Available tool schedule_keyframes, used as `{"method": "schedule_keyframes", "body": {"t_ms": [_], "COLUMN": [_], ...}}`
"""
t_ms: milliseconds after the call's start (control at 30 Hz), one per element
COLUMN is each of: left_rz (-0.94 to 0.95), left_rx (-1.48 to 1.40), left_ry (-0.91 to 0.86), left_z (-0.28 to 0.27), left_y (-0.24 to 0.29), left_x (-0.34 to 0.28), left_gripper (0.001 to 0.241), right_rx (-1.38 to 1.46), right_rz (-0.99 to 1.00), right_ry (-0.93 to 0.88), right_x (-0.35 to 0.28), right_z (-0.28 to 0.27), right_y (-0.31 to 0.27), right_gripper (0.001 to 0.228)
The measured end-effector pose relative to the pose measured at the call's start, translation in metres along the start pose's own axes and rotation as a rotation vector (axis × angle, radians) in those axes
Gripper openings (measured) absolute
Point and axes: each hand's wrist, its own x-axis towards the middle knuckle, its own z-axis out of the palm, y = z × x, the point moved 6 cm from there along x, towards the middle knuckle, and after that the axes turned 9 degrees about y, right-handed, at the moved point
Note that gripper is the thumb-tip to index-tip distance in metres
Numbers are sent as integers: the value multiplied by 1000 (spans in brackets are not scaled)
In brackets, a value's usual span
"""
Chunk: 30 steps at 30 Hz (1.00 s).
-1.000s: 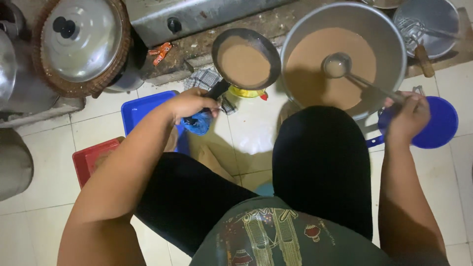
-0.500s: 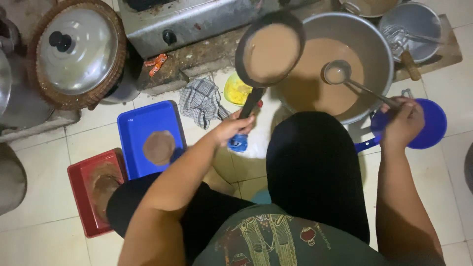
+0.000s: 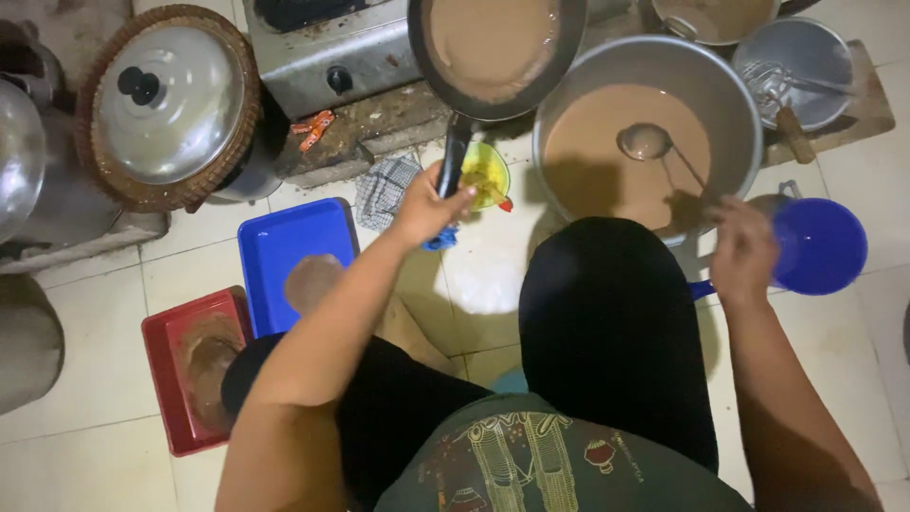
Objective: Making and stacking thin crepes using a frying pan and batter.
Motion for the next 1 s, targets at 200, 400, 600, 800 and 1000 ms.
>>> {"method": "schedule_keyframes", "body": {"t_ms": [200, 400, 600, 800, 1000], "left_rz": [111, 42, -131, -122, -49], "left_rx": [367, 291, 577, 93, -91], "left_ry": [135, 182, 529, 503, 510], "left_z": [-51, -92, -184, -264, -294], "left_y": [70, 64, 60, 70, 16], "left_x": [-29, -7, 71, 192, 296], "left_gripper": [19, 14, 31, 32, 28], "right_rx": [-47, 29, -71, -119, -448], "right_rz": [1, -238, -187, 135, 181], "right_ry": [-462, -375, -470, -536, -782], "right_x": [-33, -33, -9, -25, -38], "right_z": [29, 27, 24, 30, 43], "right_y": [8, -10, -50, -1, 38], "right_gripper": [42, 27, 50, 37, 41]}}
